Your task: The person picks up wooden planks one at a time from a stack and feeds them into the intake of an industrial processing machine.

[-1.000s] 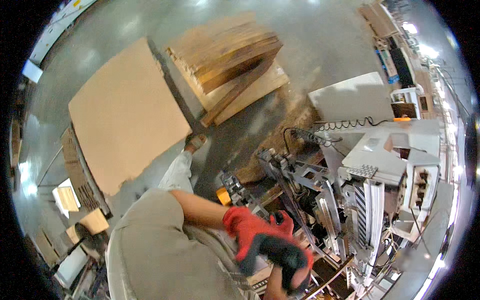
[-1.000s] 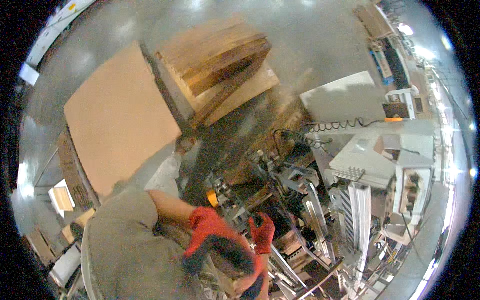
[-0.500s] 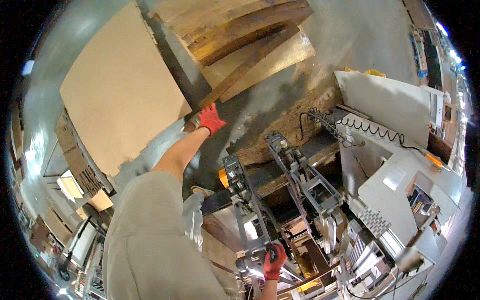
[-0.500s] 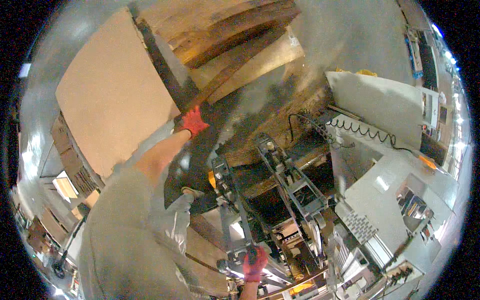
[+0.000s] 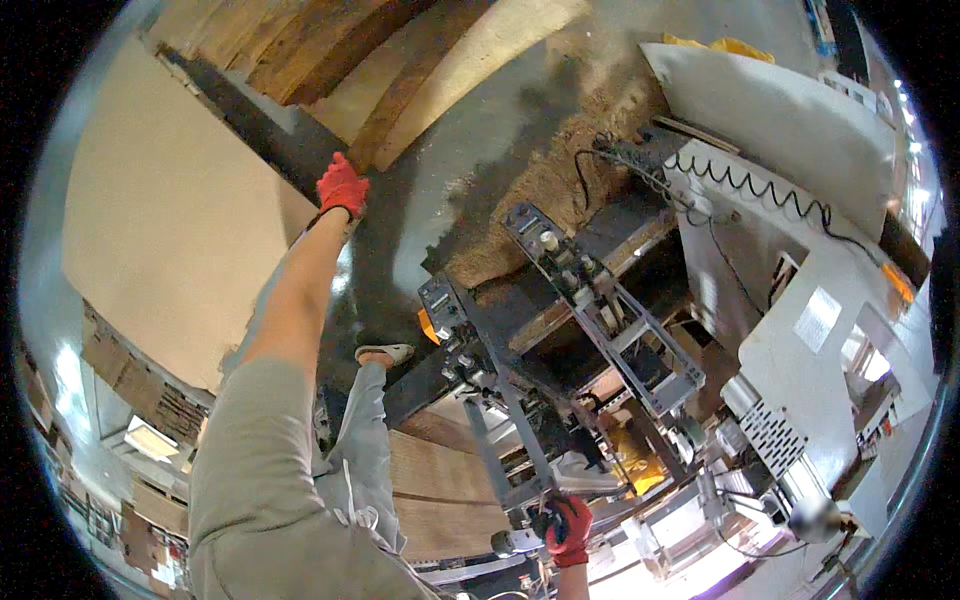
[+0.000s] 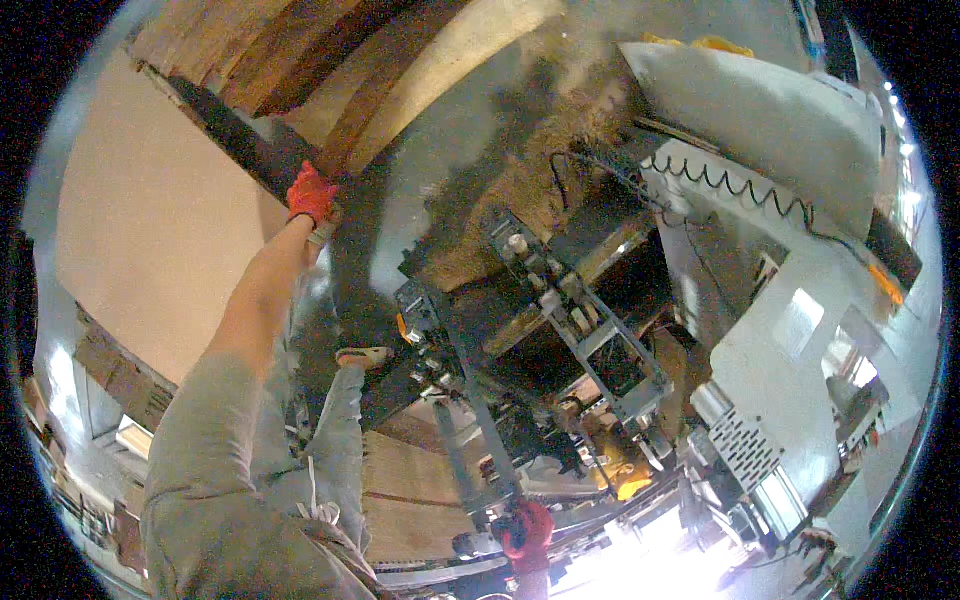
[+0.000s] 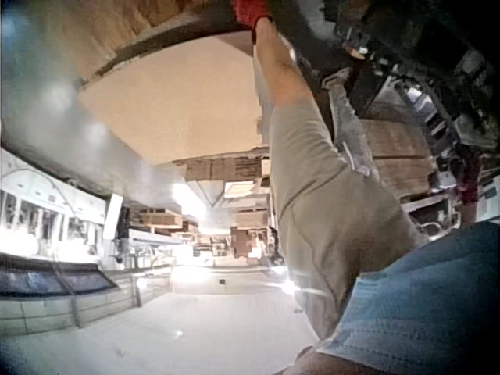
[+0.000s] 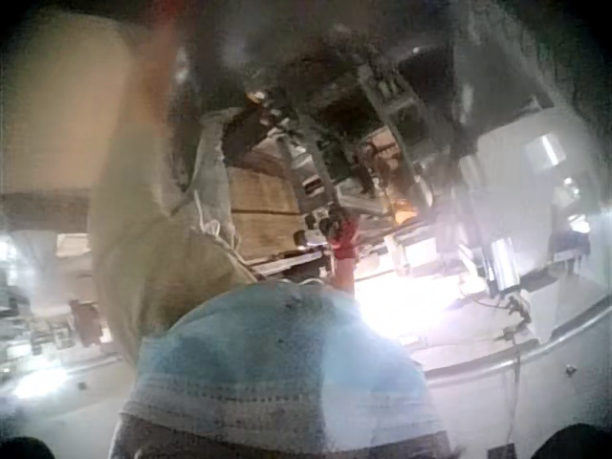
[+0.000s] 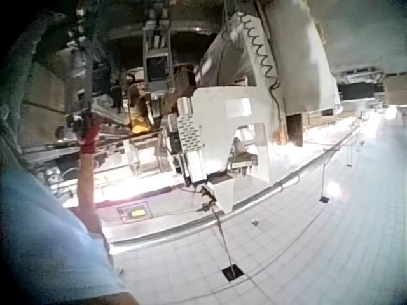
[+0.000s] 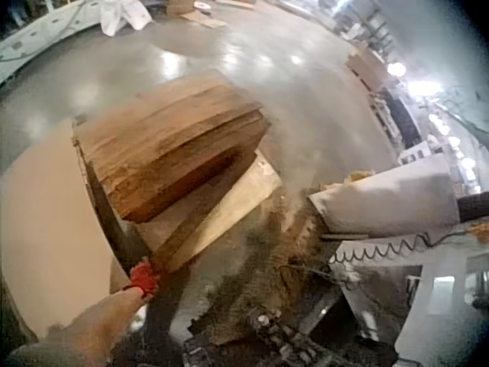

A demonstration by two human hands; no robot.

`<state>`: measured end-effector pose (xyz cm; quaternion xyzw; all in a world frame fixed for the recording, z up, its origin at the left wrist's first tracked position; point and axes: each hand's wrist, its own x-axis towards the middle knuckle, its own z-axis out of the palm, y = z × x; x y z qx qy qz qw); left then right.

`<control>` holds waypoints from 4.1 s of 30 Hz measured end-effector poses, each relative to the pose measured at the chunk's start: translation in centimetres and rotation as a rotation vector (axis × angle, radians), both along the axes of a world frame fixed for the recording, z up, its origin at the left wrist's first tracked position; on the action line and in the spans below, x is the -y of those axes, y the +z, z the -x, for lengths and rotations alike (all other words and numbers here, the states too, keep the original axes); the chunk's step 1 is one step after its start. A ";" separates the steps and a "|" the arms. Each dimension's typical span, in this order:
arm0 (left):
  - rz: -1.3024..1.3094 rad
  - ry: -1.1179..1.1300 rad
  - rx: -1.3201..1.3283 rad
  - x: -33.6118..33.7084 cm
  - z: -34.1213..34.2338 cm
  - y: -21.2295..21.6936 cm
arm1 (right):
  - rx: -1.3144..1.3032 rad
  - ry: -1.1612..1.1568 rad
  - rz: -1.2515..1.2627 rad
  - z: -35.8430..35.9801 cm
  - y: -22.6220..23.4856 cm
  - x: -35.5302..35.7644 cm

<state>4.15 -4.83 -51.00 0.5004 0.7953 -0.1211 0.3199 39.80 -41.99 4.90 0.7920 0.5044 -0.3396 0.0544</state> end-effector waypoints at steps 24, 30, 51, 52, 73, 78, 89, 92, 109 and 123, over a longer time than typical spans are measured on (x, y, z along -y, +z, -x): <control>-0.254 0.313 1.226 18.2 5.1 36.4 | 0.108 0.024 -0.183 0.7 1.3 -0.7; -0.186 0.004 1.674 24.6 -2.6 47.7 | -0.286 -0.434 -0.655 3.7 2.9 -1.5; 0.183 -0.222 1.987 33.4 -27.7 63.9 | 0.335 -0.577 -0.954 11.6 6.3 35.7; 0.304 -0.054 2.088 33.0 -29.6 65.3 | 0.314 -0.681 -0.887 12.4 5.5 36.7; -0.238 -1.193 0.751 45.1 -60.1 52.1 | 0.545 -1.316 -0.624 4.2 3.0 44.0; -0.738 -1.557 0.337 46.0 -62.3 46.1 | 0.419 -1.892 -0.475 9.5 -0.7 51.6; -0.887 -1.575 0.607 45.3 -66.3 43.0 | -0.032 -1.985 -0.619 10.2 0.1 50.9; -0.853 -1.313 0.872 45.5 -65.0 41.4 | 0.023 -1.793 -0.528 10.2 1.0 50.5; -0.639 -1.023 0.944 39.8 -68.3 39.7 | 0.315 -1.641 -0.487 6.7 3.4 47.4; 0.328 -0.164 1.120 48.7 -58.2 54.7 | 0.612 -1.590 -0.095 9.0 1.5 48.5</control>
